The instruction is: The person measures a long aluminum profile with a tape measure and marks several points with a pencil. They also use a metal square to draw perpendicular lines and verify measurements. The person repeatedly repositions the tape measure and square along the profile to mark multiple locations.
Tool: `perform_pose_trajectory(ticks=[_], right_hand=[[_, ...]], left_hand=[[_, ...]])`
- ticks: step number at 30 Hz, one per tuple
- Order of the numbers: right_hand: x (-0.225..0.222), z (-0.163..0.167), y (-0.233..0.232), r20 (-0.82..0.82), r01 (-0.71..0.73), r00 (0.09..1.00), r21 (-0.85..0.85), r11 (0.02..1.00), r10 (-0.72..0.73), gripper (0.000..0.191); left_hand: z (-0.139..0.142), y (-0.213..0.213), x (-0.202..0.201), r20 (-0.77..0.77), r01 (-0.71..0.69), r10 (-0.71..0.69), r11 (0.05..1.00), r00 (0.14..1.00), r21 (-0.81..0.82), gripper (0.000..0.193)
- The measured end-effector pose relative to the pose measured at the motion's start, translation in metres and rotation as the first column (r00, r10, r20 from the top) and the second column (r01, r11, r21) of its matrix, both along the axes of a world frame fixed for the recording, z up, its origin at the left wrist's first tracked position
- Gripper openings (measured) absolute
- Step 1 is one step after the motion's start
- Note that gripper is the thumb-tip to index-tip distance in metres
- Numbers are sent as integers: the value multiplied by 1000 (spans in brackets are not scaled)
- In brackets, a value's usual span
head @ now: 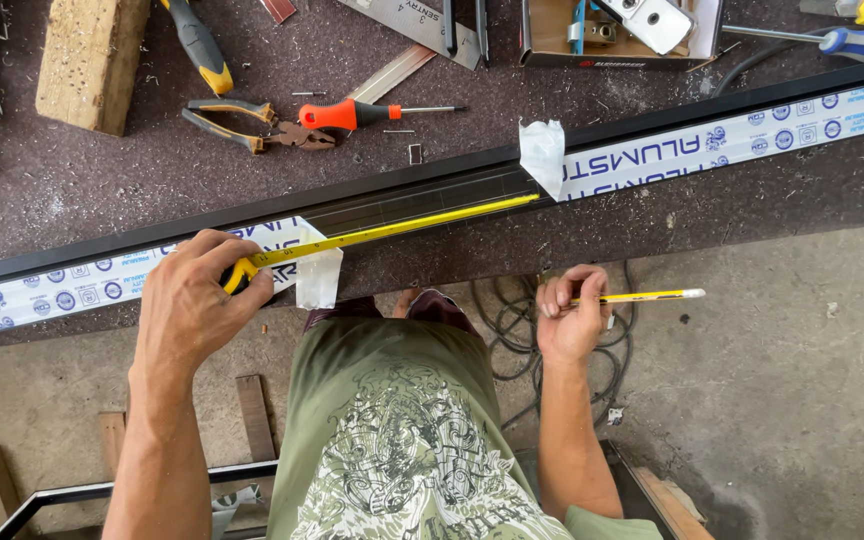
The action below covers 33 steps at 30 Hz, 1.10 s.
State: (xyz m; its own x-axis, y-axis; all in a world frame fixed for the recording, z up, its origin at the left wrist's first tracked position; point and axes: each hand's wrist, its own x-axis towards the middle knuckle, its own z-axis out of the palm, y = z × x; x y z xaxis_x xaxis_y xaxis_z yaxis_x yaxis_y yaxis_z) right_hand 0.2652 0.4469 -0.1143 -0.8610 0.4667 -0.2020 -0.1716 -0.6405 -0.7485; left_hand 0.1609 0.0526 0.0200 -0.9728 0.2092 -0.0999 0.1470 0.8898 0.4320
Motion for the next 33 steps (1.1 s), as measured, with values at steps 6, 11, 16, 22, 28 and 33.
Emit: perform_pose_trajectory(ticks=[6, 11, 16, 22, 28, 33], right_hand=[[-6, 5, 4, -30, -5, 1000, 29, 1000, 6, 21], [-37, 30, 13, 49, 21, 996, 697, 717, -78, 16], [-76, 65, 32, 137, -164, 984, 942, 294, 110, 20], [-96, 64, 19, 162, -246, 960, 878, 410, 228, 17], [-94, 56, 22, 265, -324, 945, 842, 431, 192, 19], [-95, 56, 23, 222, -287, 954, 872, 396, 203, 18]], left_hand=[[0, 1, 3, -25, 3, -3, 1000, 1000, 8, 30], [2, 3, 4, -11, 4, -4, 1000, 1000, 2, 30], [6, 5, 8, -11, -5, 5, 1000, 1000, 27, 29], [3, 3, 13, -63, 7, -6, 1000, 998, 16, 28], [0, 1, 9, -76, 32, -34, 999, 997, -22, 29], [-1, 1, 6, -72, 43, -45, 999, 996, -27, 27]])
